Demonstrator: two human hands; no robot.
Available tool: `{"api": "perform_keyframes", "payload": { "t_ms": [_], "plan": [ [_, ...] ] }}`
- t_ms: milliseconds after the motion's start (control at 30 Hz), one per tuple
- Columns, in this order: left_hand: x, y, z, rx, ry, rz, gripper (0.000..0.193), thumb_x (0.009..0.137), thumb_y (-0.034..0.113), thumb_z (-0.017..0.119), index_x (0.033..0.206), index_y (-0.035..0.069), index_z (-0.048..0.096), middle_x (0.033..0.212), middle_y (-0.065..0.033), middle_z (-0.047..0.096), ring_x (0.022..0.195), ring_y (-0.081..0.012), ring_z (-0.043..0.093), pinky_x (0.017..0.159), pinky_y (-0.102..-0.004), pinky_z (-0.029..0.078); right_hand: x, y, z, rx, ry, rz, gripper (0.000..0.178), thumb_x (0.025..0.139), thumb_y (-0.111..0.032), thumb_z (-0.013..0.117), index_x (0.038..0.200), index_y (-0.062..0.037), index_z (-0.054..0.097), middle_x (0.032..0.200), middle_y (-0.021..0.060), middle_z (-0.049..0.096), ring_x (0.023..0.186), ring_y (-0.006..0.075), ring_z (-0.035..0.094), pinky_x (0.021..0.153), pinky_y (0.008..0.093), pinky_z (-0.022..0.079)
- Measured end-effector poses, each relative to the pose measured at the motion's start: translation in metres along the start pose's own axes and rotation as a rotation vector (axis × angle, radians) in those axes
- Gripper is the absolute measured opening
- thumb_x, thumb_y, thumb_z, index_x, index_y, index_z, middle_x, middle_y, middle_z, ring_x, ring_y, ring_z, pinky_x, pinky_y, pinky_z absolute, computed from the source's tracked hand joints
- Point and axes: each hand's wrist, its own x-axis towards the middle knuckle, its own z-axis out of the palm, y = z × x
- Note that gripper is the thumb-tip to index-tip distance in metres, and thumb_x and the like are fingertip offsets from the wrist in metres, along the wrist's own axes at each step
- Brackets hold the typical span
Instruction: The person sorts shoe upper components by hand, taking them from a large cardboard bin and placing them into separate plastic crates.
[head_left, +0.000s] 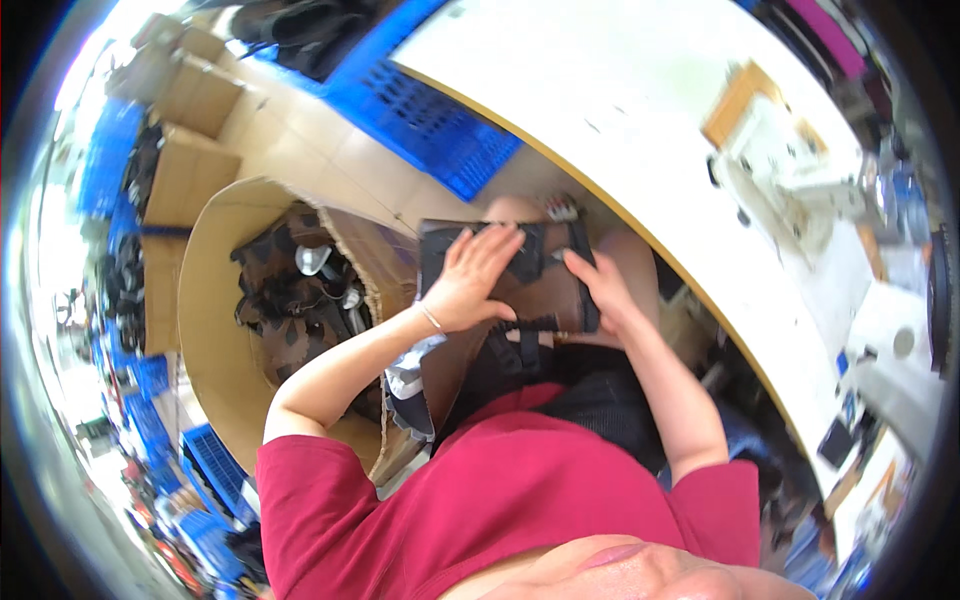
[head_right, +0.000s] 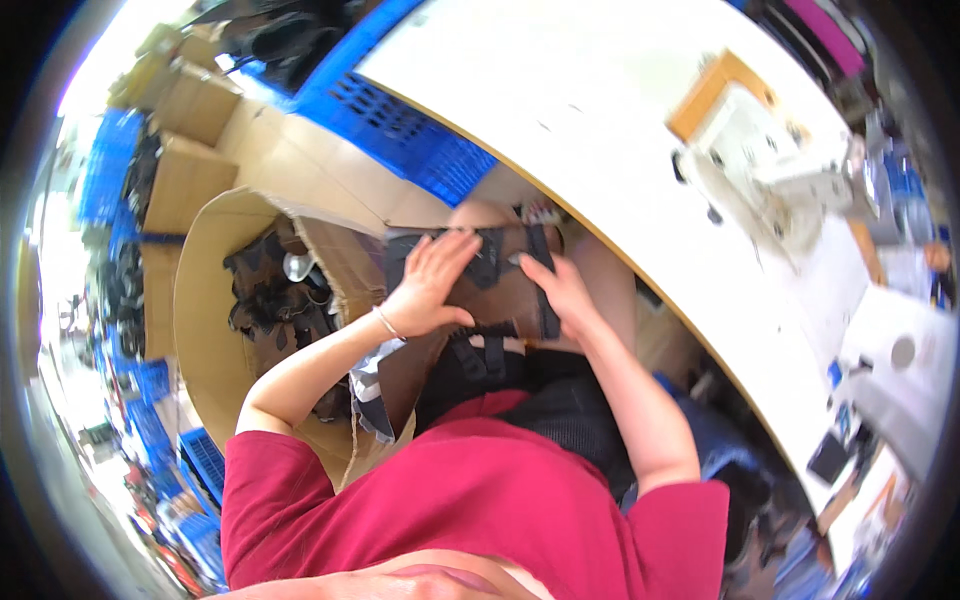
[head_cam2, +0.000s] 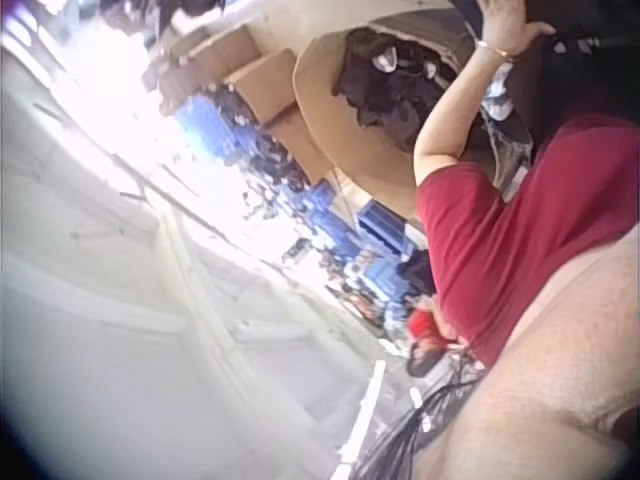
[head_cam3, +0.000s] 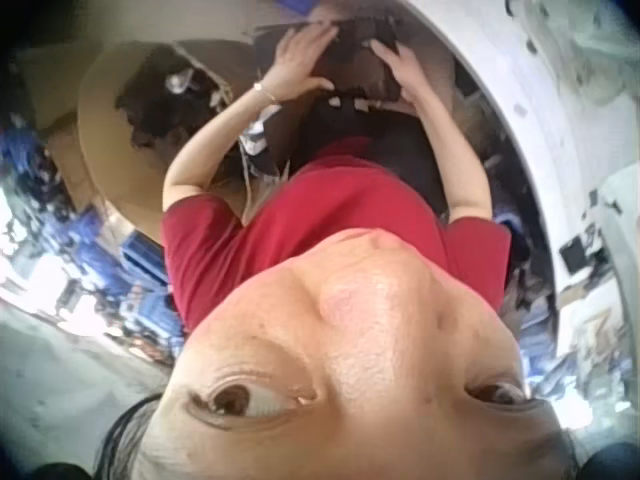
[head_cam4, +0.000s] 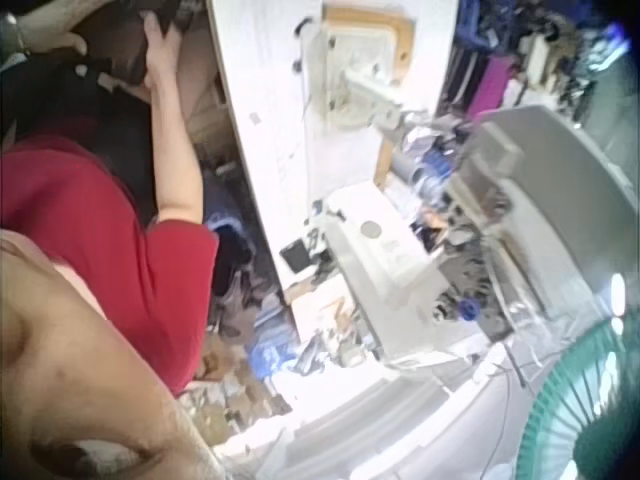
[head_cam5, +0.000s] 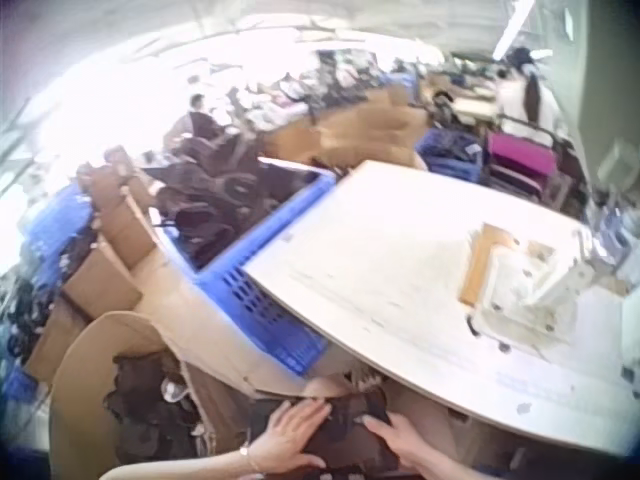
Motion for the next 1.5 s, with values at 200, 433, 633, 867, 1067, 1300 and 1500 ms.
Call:
{"api": "perform_keyframes", "payload": {
  "t_ms": [200,433,633,867,1067,1300,1500],
  "plan": [
    [-0.040,0.012,-0.094,-0.538,-0.066,0.057,0.077,0.071,0.011,0.078,0.140,0.013,0.045,0.144,-0.0139,0.042,0.141,-0.0298,0.028,0.116,-0.0464,0.021,-0.056,-0.031,0.051,-0.062,0.018,-0.141,0.031,0.094,-0.028,0.061,0.108,-0.0006,0.060,0.099,0.0037,0.064,0.086,0.0099,0.060,0.076,0.0273,0.050],
    [-0.192,-0.047,-0.151,-1.031,1.416,-0.288,0.028,0.095,0.014,0.055,0.118,-0.002,0.057,0.110,-0.0102,0.063,0.100,-0.0201,0.063,0.090,-0.0345,0.051,-0.042,-0.167,0.145,0.042,0.100,-0.585,0.047,0.096,-0.037,0.056,0.118,0.0039,0.057,0.103,0.0100,0.066,0.091,0.0174,0.065,0.079,0.0300,0.053],
    [-0.227,-0.083,-0.069,-1.454,1.069,-0.651,0.027,0.092,0.014,0.059,0.118,0.006,0.058,0.105,-0.0066,0.063,0.094,-0.0185,0.064,0.083,-0.0332,0.053,0.105,-0.383,0.189,-0.553,0.164,-0.991,0.045,0.097,-0.037,0.053,0.126,-0.0029,0.052,0.118,0.0060,0.059,0.111,0.0156,0.052,0.096,0.0334,0.039],
    [-0.252,-0.126,0.009,-0.872,1.102,-0.883,0.024,0.090,0.015,0.063,0.112,0.004,0.062,0.099,-0.0024,0.063,0.091,-0.0100,0.060,0.083,-0.0257,0.048,0.185,-0.256,0.177,-1.833,0.264,-1.235,0.052,0.083,-0.048,0.064,0.121,-0.0120,0.059,0.124,0.0124,0.059,0.114,0.0304,0.056,0.092,0.0466,0.045],
    [-0.052,-0.122,-0.161,0.167,1.142,-0.324,0.058,0.083,0.036,0.069,0.129,0.006,0.049,0.130,-0.0184,0.050,0.123,-0.0374,0.044,0.105,-0.0437,0.033,0.185,-0.195,0.139,-1.699,0.256,-1.257,0.040,0.090,-0.035,0.059,0.122,-0.0126,0.058,0.129,0.0071,0.055,0.126,0.0270,0.045,0.104,0.0426,0.032],
    [0.149,-0.134,-0.234,1.008,0.921,-0.310,0.054,0.091,0.025,0.051,0.143,0.031,0.038,0.132,-0.0145,0.053,0.120,-0.0374,0.053,0.094,-0.0574,0.043,0.191,-0.193,0.135,-1.560,0.249,-1.200,0.035,0.087,-0.028,0.060,0.117,-0.0110,0.061,0.125,0.0070,0.058,0.119,0.0272,0.050,0.101,0.0430,0.035],
    [0.116,-0.132,-0.352,0.336,1.216,0.080,0.024,0.068,0.010,0.072,0.091,0.002,0.069,0.086,-0.0121,0.068,0.073,-0.0293,0.065,0.072,-0.0363,0.052,0.184,-0.197,0.131,-1.582,0.283,-1.193,0.035,0.087,-0.029,0.061,0.117,-0.0099,0.061,0.125,0.0064,0.058,0.119,0.0271,0.050,0.101,0.0425,0.035]
  ]
}}
